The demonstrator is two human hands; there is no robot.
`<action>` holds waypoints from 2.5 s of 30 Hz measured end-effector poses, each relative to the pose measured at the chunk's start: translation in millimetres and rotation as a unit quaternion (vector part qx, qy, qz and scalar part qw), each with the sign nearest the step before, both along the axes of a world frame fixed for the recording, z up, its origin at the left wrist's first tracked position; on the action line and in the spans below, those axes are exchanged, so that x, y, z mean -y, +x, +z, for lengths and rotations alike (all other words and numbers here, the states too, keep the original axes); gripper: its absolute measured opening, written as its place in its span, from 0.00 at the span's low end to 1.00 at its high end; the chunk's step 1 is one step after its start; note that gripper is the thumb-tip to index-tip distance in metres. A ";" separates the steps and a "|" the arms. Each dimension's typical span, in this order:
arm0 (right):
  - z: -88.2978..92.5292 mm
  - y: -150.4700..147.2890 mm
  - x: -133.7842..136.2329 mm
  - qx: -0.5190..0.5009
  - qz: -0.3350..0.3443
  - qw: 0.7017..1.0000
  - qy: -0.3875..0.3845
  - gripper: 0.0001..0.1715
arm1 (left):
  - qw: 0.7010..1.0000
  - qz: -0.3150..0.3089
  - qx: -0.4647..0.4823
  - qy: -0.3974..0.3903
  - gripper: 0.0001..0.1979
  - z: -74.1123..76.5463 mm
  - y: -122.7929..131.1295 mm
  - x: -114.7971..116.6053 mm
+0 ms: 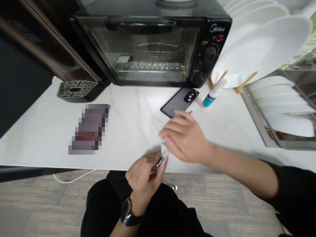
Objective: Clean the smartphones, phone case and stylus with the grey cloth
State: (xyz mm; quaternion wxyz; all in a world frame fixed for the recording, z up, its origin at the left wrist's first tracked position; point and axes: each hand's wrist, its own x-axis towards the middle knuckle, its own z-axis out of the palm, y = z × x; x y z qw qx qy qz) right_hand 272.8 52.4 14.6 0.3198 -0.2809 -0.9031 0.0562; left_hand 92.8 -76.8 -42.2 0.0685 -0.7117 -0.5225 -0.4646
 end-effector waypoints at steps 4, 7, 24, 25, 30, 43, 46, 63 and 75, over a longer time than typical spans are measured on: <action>-1.4 -14.9 26.9 0.017 0.139 0.988 0.065 0.19 | 1.000 0.000 -0.012 -0.002 0.09 -2.5 -2.8 3.0; -0.5 -2.4 6.0 0.015 0.041 0.999 0.027 0.20 | 1.000 0.000 0.000 -0.009 0.08 -2.6 -2.1 3.0; -1.0 9.2 -14.3 0.007 -0.033 0.999 0.011 0.23 | 1.000 -0.016 0.016 -0.010 0.14 0.4 0.7 2.6; -0.8 12.7 -21.0 0.000 -0.050 0.999 -0.004 0.24 | 1.000 -0.014 0.021 -0.009 0.14 0.8 1.3 2.3; -0.7 0.7 -2.0 -0.014 0.016 1.000 0.010 0.21 | 1.000 -0.022 0.018 -0.009 0.13 1.6 1.1 2.4; 0.8 8.5 -15.4 -0.015 -0.049 0.999 -0.002 0.19 | 0.999 -0.024 0.019 -0.018 0.13 -0.1 0.1 3.1; 1.1 -8.0 10.8 0.005 0.030 0.999 0.035 0.19 | 1.000 -0.020 0.006 -0.006 0.08 -0.6 -0.8 2.2; 1.4 -16.4 26.0 0.020 0.107 0.992 0.061 0.20 | 1.000 -0.028 0.011 -0.002 0.08 -0.6 -0.4 3.2; 0.8 1.0 -3.3 -0.011 -0.018 1.000 0.012 0.19 | 0.999 -0.039 0.020 -0.007 0.13 2.3 1.7 2.1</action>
